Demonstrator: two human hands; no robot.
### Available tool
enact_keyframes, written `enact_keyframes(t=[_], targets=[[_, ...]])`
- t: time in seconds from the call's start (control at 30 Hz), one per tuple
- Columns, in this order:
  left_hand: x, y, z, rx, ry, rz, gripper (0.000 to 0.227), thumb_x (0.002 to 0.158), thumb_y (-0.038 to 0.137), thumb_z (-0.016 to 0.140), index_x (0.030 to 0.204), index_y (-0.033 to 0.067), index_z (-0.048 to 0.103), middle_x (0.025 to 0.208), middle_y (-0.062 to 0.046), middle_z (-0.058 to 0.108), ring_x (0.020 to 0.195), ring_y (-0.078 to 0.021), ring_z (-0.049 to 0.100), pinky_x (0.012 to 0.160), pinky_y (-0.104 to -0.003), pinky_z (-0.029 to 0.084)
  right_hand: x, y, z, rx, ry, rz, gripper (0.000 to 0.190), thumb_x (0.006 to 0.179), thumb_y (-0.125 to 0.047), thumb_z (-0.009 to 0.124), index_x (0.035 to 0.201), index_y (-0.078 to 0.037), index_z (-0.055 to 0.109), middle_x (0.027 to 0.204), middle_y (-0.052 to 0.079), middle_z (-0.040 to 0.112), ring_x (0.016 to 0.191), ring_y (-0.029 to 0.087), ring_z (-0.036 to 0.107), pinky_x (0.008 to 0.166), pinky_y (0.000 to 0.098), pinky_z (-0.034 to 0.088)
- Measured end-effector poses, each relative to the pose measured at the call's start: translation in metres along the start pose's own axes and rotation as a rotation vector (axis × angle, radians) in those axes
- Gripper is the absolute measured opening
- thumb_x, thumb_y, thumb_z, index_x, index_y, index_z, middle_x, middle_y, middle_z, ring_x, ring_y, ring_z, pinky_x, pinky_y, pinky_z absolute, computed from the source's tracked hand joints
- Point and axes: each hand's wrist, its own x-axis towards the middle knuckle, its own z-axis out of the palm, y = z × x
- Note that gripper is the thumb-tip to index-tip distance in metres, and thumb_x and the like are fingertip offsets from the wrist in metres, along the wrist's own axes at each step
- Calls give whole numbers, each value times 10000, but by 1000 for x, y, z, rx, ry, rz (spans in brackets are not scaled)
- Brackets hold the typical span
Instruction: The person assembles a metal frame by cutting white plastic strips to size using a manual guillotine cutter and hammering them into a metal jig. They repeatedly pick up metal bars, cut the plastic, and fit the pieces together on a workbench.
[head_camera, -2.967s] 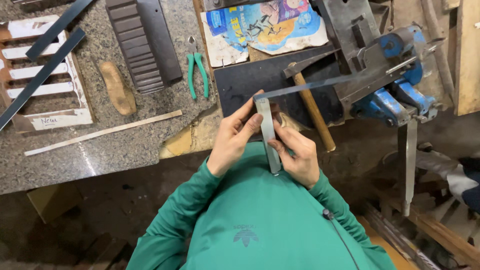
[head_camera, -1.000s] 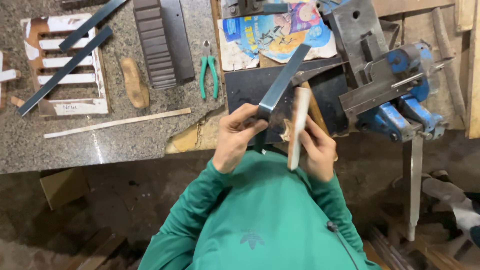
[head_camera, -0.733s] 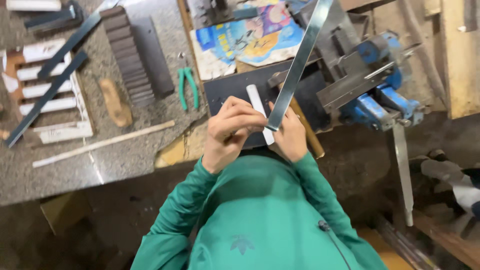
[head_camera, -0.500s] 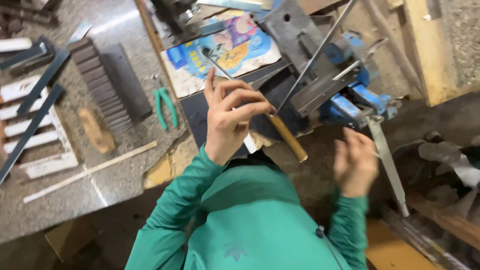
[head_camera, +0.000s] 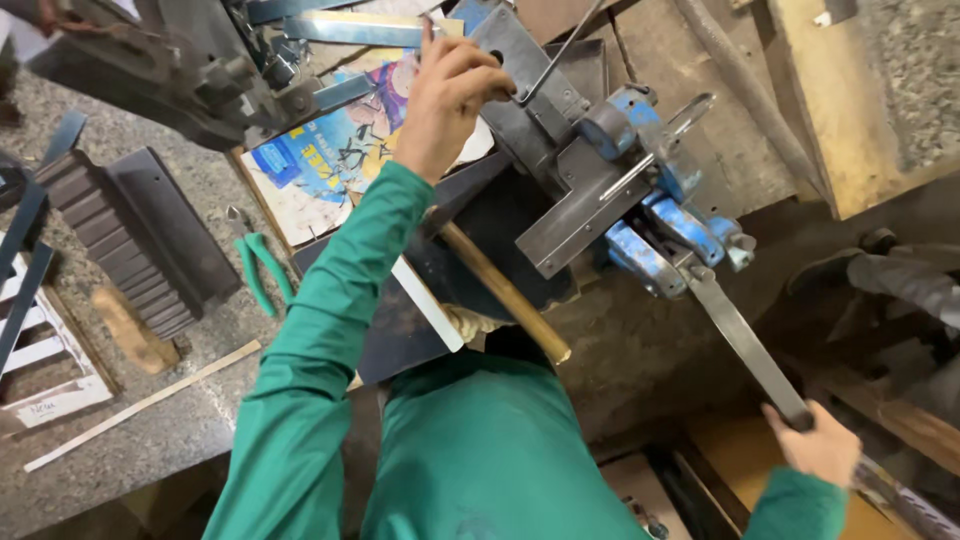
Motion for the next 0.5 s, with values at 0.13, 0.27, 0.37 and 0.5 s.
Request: enact_keyframes(t=[0.13,0.27,0.37,0.5], targets=[[6,-17,14,-106,-110,-15,237,828,-63,764,1016,83,759,1037,-45,671,1114,-284,583,1031,-419,465,-12,30,-32,-228,134,-53,415,845,-449,857,1113,-136,804,690,121,671,673,279,663,745,379,543],[4,-23,22,-129,-155,-48,267,844,-96,735,1052,69,756,1065,-61,661,1128,-297,580,971,-410,496,-18,36,-47,-278,114,-55,389,842,-411,848,1126,-146,819,670,122,671,672,285,664,771,382,546],[-3,-24,28,-86,-143,-51,274,855,-109,724,1058,71,757,1092,-57,666,1141,-305,576,965,-414,501,-21,32,-46,-279,137,-114,410,850,-427,860,1117,-121,803,778,130,697,738,289,677,808,373,550],[-8,-29,31,-62,-141,-57,287,839,-107,724,1057,77,756,1099,-58,667,1136,-313,580,950,-417,506,-12,30,-32,-144,158,-151,471,803,-385,866,1168,-97,787,898,159,730,825,303,704,860,371,565]])
